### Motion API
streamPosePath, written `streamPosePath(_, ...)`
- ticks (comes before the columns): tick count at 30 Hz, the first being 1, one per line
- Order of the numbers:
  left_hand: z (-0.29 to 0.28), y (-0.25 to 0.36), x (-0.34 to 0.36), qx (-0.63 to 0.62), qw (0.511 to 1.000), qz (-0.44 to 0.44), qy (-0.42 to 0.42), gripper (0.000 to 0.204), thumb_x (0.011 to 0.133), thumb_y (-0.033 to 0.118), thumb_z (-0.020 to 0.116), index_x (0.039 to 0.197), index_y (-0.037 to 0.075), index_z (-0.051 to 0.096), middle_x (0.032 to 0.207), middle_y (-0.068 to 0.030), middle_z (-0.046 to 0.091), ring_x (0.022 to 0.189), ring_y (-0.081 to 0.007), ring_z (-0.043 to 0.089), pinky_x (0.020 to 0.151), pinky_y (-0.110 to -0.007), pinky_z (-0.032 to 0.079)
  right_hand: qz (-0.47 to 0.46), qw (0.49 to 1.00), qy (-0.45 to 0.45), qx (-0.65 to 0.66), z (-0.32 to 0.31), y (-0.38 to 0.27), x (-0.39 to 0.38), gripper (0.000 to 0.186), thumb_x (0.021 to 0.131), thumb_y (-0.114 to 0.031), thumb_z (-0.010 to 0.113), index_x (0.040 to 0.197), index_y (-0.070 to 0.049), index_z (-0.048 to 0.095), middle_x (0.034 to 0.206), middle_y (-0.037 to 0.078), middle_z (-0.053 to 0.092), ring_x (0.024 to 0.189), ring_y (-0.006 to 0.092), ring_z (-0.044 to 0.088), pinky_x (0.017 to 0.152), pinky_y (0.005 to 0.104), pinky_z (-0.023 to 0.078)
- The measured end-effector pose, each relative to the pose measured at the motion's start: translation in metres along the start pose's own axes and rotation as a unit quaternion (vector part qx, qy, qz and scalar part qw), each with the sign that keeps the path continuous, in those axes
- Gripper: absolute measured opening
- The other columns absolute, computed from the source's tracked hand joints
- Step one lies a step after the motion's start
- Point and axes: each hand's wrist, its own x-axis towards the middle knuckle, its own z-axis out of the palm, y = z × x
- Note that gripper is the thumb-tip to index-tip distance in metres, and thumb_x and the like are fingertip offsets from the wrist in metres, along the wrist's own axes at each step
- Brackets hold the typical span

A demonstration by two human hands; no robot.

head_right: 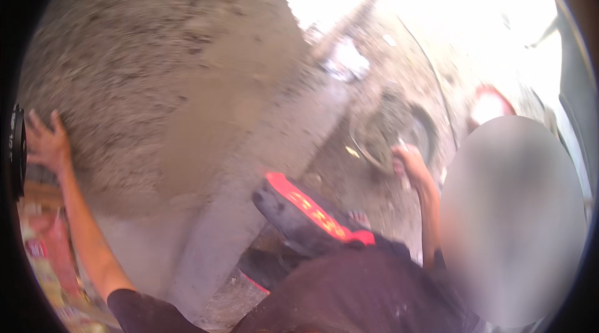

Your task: The person applies wet plaster to a concrete wall using a trowel, taking mortar from a bucket and spreading it across the wall surface.

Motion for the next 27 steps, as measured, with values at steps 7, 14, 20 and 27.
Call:
streamPosePath(7,-0.001,-0.006,0.008,-0.049,0.997,-0.052,-0.040,0.070,0.098,0.062,0.040,0.156,0.027,0.024,0.162,-0.0075,0.022,0.149,-0.0314,0.019,0.109,-0.072,0.018,-0.348,0.906,0.033,0.239,0.122,-0.137,-0.037,0.013,0.095,-0.022,0.052,0.100,-0.010,0.050,0.072,-0.001,0.046,0.055,0.0085,0.045,0.047,0.0247,0.039)
streamPosePath(14,-0.021,-0.024,0.014,-0.030,0.997,-0.052,-0.050,0.070,0.098,0.063,0.039,0.156,0.028,0.023,0.162,-0.0051,0.021,0.149,-0.0305,0.018,0.112,-0.069,0.018,-0.598,0.642,0.343,0.337,0.256,-0.259,0.034,0.012,0.094,-0.006,0.058,0.094,0.002,0.048,0.071,0.009,0.055,0.053,0.0141,0.055,0.043,0.0260,0.053)
streamPosePath(20,-0.005,0.006,0.010,-0.065,0.994,-0.075,-0.042,0.070,0.097,0.061,0.043,0.156,0.029,0.025,0.162,-0.0054,0.022,0.149,-0.0301,0.020,0.112,-0.068,0.019,-0.643,0.708,0.184,-0.228,0.442,-0.146,0.154,0.009,0.086,-0.011,0.056,0.086,-0.002,0.058,0.074,0.016,0.061,0.060,0.0314,0.057,0.055,0.0416,0.047)
streamPosePath(27,0.000,0.000,0.009,-0.043,0.997,-0.053,-0.031,0.071,0.096,0.062,0.044,0.155,0.028,0.025,0.161,-0.0063,0.024,0.148,-0.0307,0.024,0.110,-0.068,0.023,-0.387,0.851,-0.236,-0.264,0.354,0.032,0.026,0.028,0.088,-0.019,0.063,0.111,-0.005,0.054,0.081,0.025,0.065,0.080,0.0451,0.065,0.067,0.0492,0.050)
